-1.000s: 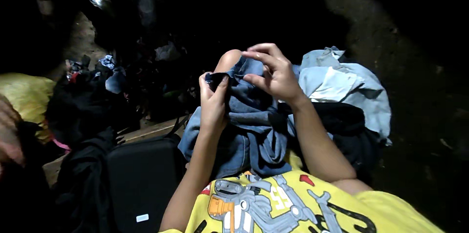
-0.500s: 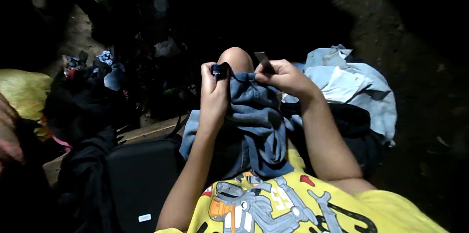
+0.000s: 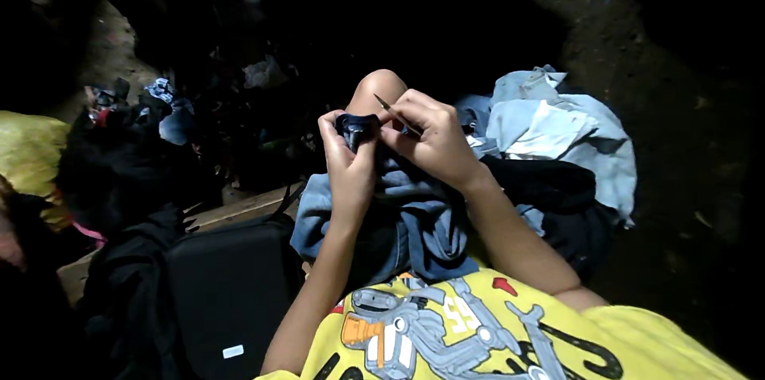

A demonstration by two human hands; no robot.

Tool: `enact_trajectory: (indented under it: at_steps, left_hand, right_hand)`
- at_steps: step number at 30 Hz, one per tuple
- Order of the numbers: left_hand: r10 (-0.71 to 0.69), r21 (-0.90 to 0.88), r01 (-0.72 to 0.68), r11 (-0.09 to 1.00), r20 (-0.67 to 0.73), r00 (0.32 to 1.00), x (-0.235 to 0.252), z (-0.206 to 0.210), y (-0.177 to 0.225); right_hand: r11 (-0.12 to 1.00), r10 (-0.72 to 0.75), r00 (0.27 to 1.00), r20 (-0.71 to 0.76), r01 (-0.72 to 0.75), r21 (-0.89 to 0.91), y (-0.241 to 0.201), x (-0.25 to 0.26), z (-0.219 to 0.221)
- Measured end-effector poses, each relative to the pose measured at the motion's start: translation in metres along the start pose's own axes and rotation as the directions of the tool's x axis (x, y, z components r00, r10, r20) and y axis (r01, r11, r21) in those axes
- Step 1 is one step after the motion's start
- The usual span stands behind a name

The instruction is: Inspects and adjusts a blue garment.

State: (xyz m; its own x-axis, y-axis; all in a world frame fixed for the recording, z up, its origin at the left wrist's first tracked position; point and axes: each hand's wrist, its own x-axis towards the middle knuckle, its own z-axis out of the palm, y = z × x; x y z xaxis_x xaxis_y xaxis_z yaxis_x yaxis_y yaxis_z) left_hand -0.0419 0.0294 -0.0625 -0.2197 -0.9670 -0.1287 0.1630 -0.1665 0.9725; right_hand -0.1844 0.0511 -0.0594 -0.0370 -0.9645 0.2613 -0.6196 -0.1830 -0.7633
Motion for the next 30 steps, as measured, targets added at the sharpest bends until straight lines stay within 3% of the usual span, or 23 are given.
enact_trajectory:
  at_steps: [2,5,9,14,20,30]
  left_hand:
    - [-0.019,-0.037,0.020,0.999,0.021,1.000,-0.001,-0.005,0.000]
    - [-0.178,-0.106,0.183,0.977,0.054,0.982,-0.001,-0.009,0.003]
    - [-0.365,-0.176,0.375,0.910,0.087,0.927,0.004,-0.010,0.009]
    - [-0.357,-0.179,0.351,0.919,-0.002,0.934,0.001,-0.008,0.008]
    - [-0.331,-0.154,0.318,0.936,-0.072,0.941,-0.002,-0.006,0.009]
    - [-0.328,-0.133,0.319,0.938,-0.053,0.943,-0.009,-0.014,0.006]
  right_hand:
    - [1.000,-0.012,1.000,0.005,0.011,0.025,0.001,0.002,-0.001]
    - [0.989,0.059,0.998,-0.030,-0.054,0.139,0.000,0.008,-0.006]
    - [0.988,0.107,0.994,-0.014,-0.104,0.113,-0.002,0.012,-0.001]
    - [0.971,0.199,0.978,0.061,-0.205,0.121,-0.003,-0.007,-0.019]
    - [0.972,0.216,0.970,0.111,-0.203,-0.119,-0.018,-0.045,-0.011]
    - [0.970,0.226,0.971,0.074,-0.218,-0.103,-0.011,-0.054,0.007]
